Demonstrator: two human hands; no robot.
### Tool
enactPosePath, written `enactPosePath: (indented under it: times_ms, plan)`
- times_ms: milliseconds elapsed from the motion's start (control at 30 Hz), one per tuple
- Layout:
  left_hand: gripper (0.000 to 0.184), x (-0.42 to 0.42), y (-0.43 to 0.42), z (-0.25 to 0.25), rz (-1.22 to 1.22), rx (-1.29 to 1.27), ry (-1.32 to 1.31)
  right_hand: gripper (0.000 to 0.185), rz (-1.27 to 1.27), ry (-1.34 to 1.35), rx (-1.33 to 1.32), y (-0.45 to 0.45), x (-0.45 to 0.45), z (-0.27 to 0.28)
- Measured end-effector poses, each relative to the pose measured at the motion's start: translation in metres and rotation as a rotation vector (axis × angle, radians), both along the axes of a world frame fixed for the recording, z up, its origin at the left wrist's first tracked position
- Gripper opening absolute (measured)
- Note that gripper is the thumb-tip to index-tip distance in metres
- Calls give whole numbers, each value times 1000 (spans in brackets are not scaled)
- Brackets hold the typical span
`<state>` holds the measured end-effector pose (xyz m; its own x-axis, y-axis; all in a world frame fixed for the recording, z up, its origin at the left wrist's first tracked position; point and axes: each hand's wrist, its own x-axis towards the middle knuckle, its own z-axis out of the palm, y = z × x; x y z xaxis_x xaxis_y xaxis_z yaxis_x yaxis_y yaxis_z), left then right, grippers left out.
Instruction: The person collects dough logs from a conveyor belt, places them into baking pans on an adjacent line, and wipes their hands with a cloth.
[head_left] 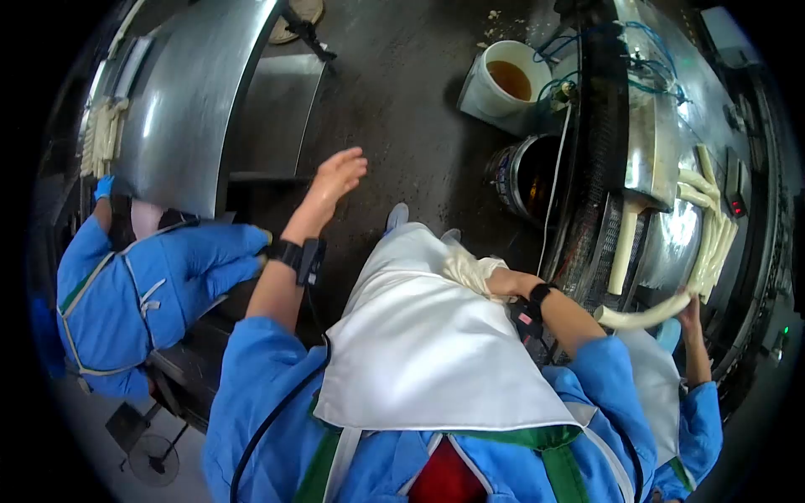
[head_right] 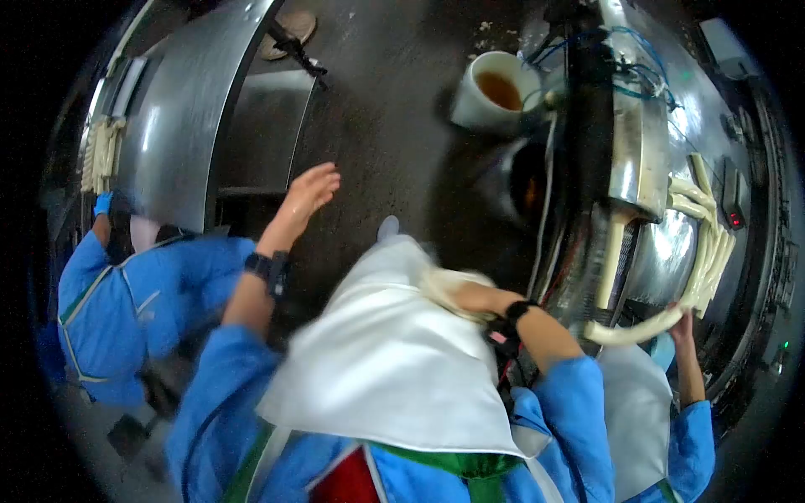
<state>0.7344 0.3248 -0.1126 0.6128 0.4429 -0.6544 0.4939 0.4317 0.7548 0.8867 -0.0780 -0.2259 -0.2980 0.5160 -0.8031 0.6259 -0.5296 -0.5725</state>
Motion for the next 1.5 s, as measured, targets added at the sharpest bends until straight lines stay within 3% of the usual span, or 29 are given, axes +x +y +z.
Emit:
enactPosePath:
  times_ms: [33, 67, 100, 167, 233, 267, 300, 333, 367, 433, 467, 500, 567, 633, 667, 733, 767, 900, 933, 967, 1033, 1100, 1167, 1200, 1233, 1300, 1367, 1433, 1500]
  plan:
    - [51, 6, -5, 13, -57, -13, 20, 36, -548, 217, 185, 8, 6, 35]
    - [55, 10, -9, 10, -90, -67, 15, 37, -541, 55, 6, 47, 28, 103]
    - [60, 13, -16, 8, -128, -115, 5, 44, -719, 207, 134, 69, 37, 128]
    - [65, 33, -34, 24, -237, -169, 1, 51, -920, 259, 360, 137, 52, 233]
    - [85, 59, -41, 37, -227, -318, -118, 56, -639, -100, 790, 163, 71, 237]
    - [87, 70, -38, 34, -217, -412, -236, 62, -675, -413, 979, 181, 64, 256]
    - [88, 81, -35, 31, -206, -509, -353, 71, -840, -214, 1060, 195, 62, 267]
    - [73, 96, -40, 62, -95, -413, -482, 73, -938, 47, 1005, 207, 62, 276]
    - [72, 106, -34, 76, -58, -390, -573, 75, -1017, 311, 941, 221, 62, 281]
    - [68, 116, -27, 89, -39, -448, -670, 61, -1301, 1013, 867, 234, 58, 267]
    - [67, 120, -21, 95, -32, -478, -705, 44, -1743, 1333, 542, 245, 45, 278]
    - [65, 122, -19, 101, -28, -512, -729, 37, -1856, 1279, 490, 250, 45, 253]
    - [62, 125, -17, 108, -14, -570, -766, 38, -1384, 269, 590, 247, 57, 196]
    - [58, 131, -17, 108, 25, -593, -782, 41, -1197, 276, 1174, 265, 29, 204]
    - [57, 134, -16, 107, 46, -600, -784, 44, -1240, 362, 1062, 267, 28, 205]
    - [44, 140, -13, 109, 128, -609, -772, 42, -1391, 842, 832, 276, 28, 204]
    - [44, 142, -9, 110, 125, -610, -777, 41, -1429, 903, 699, 280, 32, 205]
    - [37, 142, 8, 118, 184, -494, -635, 39, -1386, 599, 868, 297, 41, 212]
    - [34, 142, 14, 121, 270, -514, -528, 39, -972, -116, 1222, 297, 50, 211]
    - [34, 140, 24, 109, 267, -512, -531, 40, -742, -352, 1026, 295, 57, 231]
    - [29, 133, 52, 75, 131, 45, -575, 40, -88, -758, 720, 291, 71, 272]
    - [26, 123, 71, 89, 235, 114, -584, 47, -468, -566, 763, 280, 85, 278]
    - [32, 115, 78, 118, 167, 150, -573, 71, -721, -564, 1062, 280, 91, 285]
    - [36, 113, 74, 132, 142, -83, -650, 96, -804, -442, 1118, 289, 95, 287]
    - [41, 110, 69, 143, 112, -316, -722, 96, -802, -443, 1120, 300, 89, 292]
    - [51, 112, 52, 152, 34, -779, -1093, 106, -1072, 582, 1104, 328, 75, 301]
    - [53, 119, 40, 145, 159, -836, -1005, 86, -1201, 806, 838, 343, 64, 286]
    - [51, 117, 36, 109, 160, -743, -1037, 71, -1279, 629, 846, 356, 59, 279]
    - [50, 116, 36, 103, 144, -641, -1087, 51, -1417, 624, 1017, 370, 51, 268]
